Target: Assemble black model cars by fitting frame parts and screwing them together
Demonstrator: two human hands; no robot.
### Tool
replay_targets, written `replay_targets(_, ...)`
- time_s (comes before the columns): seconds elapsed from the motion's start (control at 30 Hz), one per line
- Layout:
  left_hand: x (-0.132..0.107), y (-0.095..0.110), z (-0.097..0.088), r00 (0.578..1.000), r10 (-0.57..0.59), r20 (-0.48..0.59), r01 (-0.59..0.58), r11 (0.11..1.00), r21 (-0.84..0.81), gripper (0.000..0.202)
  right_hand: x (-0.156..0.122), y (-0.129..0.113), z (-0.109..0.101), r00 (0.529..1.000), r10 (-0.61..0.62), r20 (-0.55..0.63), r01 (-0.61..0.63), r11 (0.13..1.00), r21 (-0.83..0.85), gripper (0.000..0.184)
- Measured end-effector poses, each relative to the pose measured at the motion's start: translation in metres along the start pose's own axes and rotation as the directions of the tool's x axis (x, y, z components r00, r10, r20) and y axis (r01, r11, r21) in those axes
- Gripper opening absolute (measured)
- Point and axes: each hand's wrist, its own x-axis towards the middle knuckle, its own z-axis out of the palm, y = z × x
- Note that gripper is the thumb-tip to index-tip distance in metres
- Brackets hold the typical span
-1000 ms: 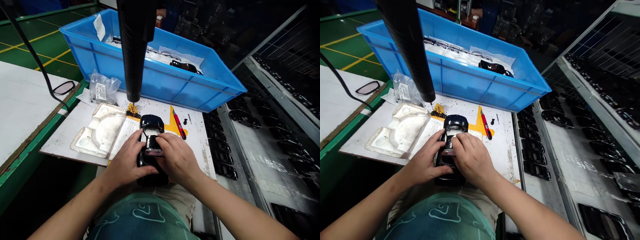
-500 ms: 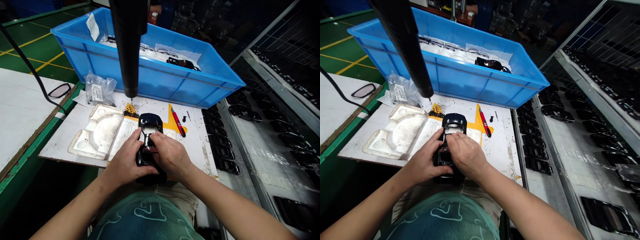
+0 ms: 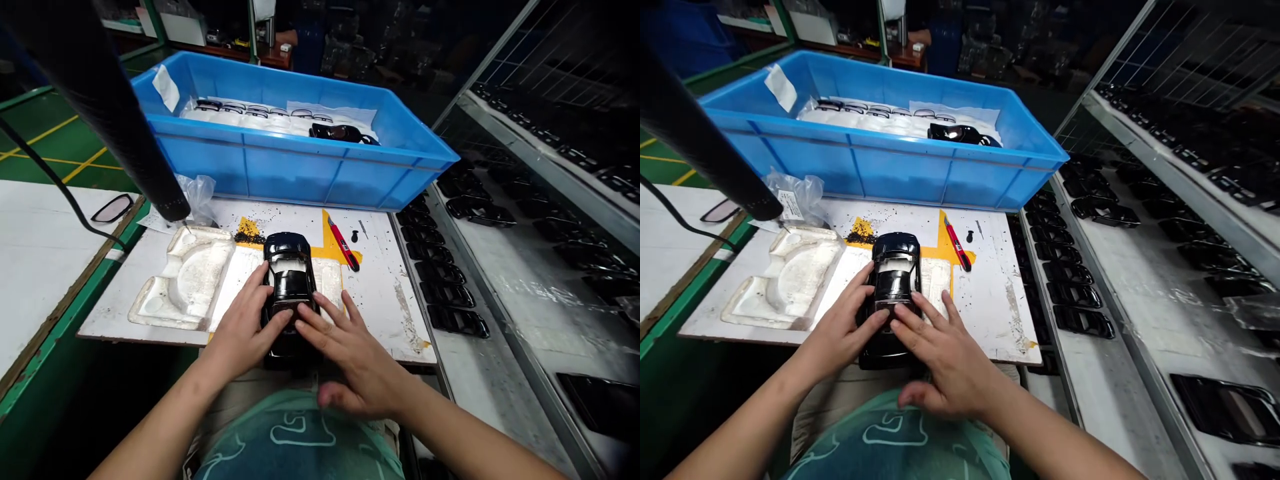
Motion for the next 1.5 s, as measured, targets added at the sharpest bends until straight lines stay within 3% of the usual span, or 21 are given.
replay_targets(0.07, 0.002, 0.003, -0.001, 0.999, -0.042, -0.006, 0.042, 0.998, -0.055, 0.032, -0.004, 0.004, 0.006, 0.979, 0.116, -0.169, -0.101, 0.990, 0.095, 0.078)
replay_targets(0.13, 0.005, 0.006, -0.002, 0.995, -0.097, -0.014, 0.095, 0.988, -0.119, 0.030, -0.005, 0.005, 0.013, 0.944, 0.201, -0.263, -0.165, 0.974, 0.153, 0.082)
replay_targets(0.27, 0.005, 0.009, -0.002, 0.985, -0.152, -0.078, 0.140, 0.980, -0.140, 0.034, 0.004, -0.002, 0.023, 0.945, 0.169, -0.280, -0.124, 0.977, 0.172, 0.091)
replay_targets(0.37, -0.007, 0.011, 0.002, 0.978, -0.157, -0.138, 0.140, 0.982, -0.127, 0.039, 0.018, -0.006, 0.021, 0.942, 0.130, -0.308, -0.089, 0.986, 0.144, 0.096)
replay_targets(0.53, -0.038, 0.013, 0.009, 0.998, 0.046, 0.033, -0.048, 0.997, 0.064, 0.067, 0.024, -0.001, 0.020, 0.941, 0.058, -0.334, -0.036, 0.997, 0.072, 0.098)
replay_targets(0.67, -0.051, 0.012, 0.011, 0.996, 0.031, 0.080, -0.044, 0.985, 0.166, 0.081, 0.006, 0.002, 0.032, 0.904, 0.151, -0.401, -0.107, 0.986, 0.130, 0.100)
replay_targets(0.87, -0.052, 0.012, 0.012, 0.997, -0.023, 0.070, 0.014, 0.991, 0.135, 0.082, -0.008, -0.001, 0.040, 0.907, 0.187, -0.377, -0.135, 0.978, 0.160, 0.101)
replay_targets(1.07, -0.045, 0.011, 0.009, 1.000, 0.024, 0.013, -0.024, 0.999, 0.045, 0.084, 0.028, -0.015, 0.029, 0.914, 0.114, -0.388, -0.091, 0.993, 0.077, 0.109)
replay_targets(1.3, -0.090, 0.000, 0.002, 0.989, -0.113, -0.094, 0.105, 0.991, -0.078, 0.067, 0.066, -0.045, 0.021, 0.974, 0.064, -0.217, -0.053, 0.997, 0.054, 0.104)
replay_targets(1.4, -0.097, 0.001, 0.003, 0.984, -0.135, -0.116, 0.125, 0.988, -0.088, 0.065, 0.060, -0.043, 0.020, 0.968, 0.098, -0.230, -0.097, 0.995, 0.016, 0.103)
replay_targets(1.5, -0.085, 0.008, 0.004, 0.986, -0.128, -0.102, 0.119, 0.989, -0.092, 0.063, 0.033, -0.026, 0.021, 0.929, 0.208, -0.306, -0.228, 0.973, -0.034, 0.104)
